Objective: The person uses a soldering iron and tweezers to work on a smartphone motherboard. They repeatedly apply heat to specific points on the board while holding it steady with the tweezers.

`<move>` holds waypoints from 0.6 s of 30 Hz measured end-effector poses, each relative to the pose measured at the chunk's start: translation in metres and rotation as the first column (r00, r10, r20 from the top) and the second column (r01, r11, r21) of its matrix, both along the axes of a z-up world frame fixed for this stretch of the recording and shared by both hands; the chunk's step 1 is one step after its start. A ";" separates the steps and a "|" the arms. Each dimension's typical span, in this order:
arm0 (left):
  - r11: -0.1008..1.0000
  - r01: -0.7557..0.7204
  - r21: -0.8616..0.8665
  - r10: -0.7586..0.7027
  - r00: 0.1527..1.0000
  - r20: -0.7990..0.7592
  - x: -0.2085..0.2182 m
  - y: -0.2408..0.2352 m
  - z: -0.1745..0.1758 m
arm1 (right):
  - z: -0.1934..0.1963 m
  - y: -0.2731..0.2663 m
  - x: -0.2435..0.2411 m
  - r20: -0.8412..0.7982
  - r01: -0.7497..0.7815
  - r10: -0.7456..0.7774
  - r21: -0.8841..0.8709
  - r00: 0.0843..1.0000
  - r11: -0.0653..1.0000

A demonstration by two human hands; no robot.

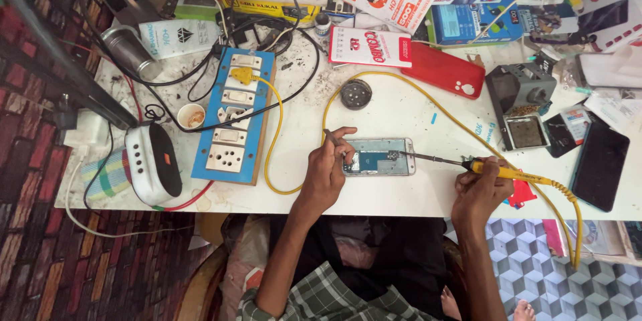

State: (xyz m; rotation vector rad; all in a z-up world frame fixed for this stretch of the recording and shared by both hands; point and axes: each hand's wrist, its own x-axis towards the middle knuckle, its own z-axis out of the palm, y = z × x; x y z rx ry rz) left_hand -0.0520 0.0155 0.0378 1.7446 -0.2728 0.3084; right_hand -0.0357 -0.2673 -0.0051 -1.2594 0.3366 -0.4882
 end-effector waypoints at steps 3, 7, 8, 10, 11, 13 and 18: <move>1.000 0.012 -0.026 -0.012 1.000 -0.025 -0.001 0.001 0.000 | 0.001 -0.001 -0.001 -0.006 0.034 -0.034 0.106 0.999 0.994; 0.999 0.027 -0.043 -0.026 1.000 0.017 -0.002 0.002 0.001 | -0.001 -0.002 -0.002 0.020 -0.016 0.015 0.058 1.000 0.998; 0.999 0.019 -0.038 -0.018 1.000 0.018 -0.001 0.001 0.001 | -0.002 -0.001 -0.001 0.029 -0.024 0.023 0.033 0.999 0.999; 1.000 0.000 -0.027 0.001 1.000 0.017 0.000 0.000 0.002 | -0.004 -0.002 -0.002 0.044 -0.033 0.034 -0.002 0.998 0.999; 1.000 0.001 -0.023 -0.001 1.000 -0.009 -0.001 0.000 0.002 | -0.004 -0.002 -0.002 0.050 -0.036 0.036 -0.011 0.998 0.999; 1.000 -0.001 -0.011 0.000 0.998 -0.055 -0.001 0.001 0.003 | -0.004 -0.001 -0.001 0.047 -0.040 0.041 -0.026 0.998 0.999; 1.000 0.010 -0.029 -0.012 0.998 -0.063 -0.001 0.001 0.005 | -0.002 0.000 -0.001 0.002 -0.032 0.032 -0.045 0.999 0.998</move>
